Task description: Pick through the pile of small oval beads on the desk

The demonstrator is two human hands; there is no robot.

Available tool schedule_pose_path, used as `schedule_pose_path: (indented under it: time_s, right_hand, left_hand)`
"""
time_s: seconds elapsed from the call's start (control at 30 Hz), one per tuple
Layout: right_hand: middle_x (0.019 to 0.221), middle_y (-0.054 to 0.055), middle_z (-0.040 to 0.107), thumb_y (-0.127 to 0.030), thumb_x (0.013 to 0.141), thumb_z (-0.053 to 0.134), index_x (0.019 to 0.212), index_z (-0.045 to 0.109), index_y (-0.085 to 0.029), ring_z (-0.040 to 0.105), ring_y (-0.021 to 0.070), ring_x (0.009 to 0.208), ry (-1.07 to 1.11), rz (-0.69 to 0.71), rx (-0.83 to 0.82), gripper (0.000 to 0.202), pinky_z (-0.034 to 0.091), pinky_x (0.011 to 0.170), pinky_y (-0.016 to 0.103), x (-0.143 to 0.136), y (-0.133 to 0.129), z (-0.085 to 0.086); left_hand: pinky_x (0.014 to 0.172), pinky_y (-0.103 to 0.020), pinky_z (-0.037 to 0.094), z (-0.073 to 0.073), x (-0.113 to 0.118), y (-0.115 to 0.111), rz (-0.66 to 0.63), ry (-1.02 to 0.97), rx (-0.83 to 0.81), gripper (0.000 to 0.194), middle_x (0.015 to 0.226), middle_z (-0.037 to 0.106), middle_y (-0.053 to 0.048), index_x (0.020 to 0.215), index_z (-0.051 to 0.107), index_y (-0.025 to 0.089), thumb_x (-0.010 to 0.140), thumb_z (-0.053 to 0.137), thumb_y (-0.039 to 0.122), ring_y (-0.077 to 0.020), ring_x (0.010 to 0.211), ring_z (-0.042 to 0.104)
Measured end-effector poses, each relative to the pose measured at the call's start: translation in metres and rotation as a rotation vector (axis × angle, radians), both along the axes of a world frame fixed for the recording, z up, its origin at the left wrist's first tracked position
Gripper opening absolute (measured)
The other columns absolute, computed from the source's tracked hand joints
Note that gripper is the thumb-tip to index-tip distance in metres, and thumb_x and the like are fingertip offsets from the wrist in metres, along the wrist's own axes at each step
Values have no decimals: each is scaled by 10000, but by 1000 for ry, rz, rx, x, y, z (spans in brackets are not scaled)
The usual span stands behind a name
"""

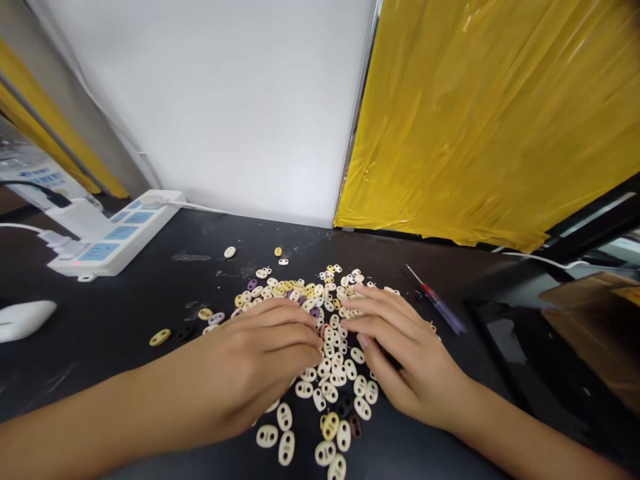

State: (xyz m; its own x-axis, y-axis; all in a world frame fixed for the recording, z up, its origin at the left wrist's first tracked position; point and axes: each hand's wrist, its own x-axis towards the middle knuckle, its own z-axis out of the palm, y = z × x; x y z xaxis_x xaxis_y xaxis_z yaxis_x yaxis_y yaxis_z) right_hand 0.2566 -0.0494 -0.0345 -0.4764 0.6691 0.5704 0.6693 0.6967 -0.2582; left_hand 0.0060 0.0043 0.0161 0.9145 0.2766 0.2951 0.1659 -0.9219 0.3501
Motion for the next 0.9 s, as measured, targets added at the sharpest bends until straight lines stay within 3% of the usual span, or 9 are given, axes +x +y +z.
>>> schedule_pose_path:
  time_s: [0.17,0.3,0.43,0.7,0.9]
  right_hand:
    - [987,86,687,-34,823,515,1011,645,-154,600,238,1049,74,159,-35,258,479,960,428,-4,-14,11]
    - [892,78,655,-34,823,513,969,635,-156,578,225,907,69,63,-121,227,487,860,416,3,-16,12]
    - [893,75,641,-30,824,512,984,622,-179,561,224,880,76,-71,-208,245,488,783,391,18,-13,10]
    - [924,83,643,-100,826,562,1011,631,-210,562,244,901,18,-121,-242,226,493,791,412,27,-10,10]
    - [929,83,639,-108,833,578,979,628,-210,556,246,912,-7,-92,-222,186,483,808,410,30,-8,9]
  left_hand:
    - [911,-325,502,-4,17,-11,-74,-22,-57,230,950,675,-58,1055,665,227,900,544,106,-194,930,611]
    - [855,-305,499,-7,24,-11,-60,21,-75,197,915,643,-59,992,662,206,894,530,96,-190,883,588]
    - [828,-294,492,-5,24,-10,-10,82,-95,275,937,625,-65,1032,650,192,882,474,43,-186,877,568]
    - [802,-283,484,-11,21,-21,-23,103,-83,410,978,623,-61,1169,619,222,809,553,36,-201,891,557]
    - [781,-273,473,-11,24,-23,-8,66,-62,276,895,603,-51,1000,663,218,849,522,34,-184,837,547]
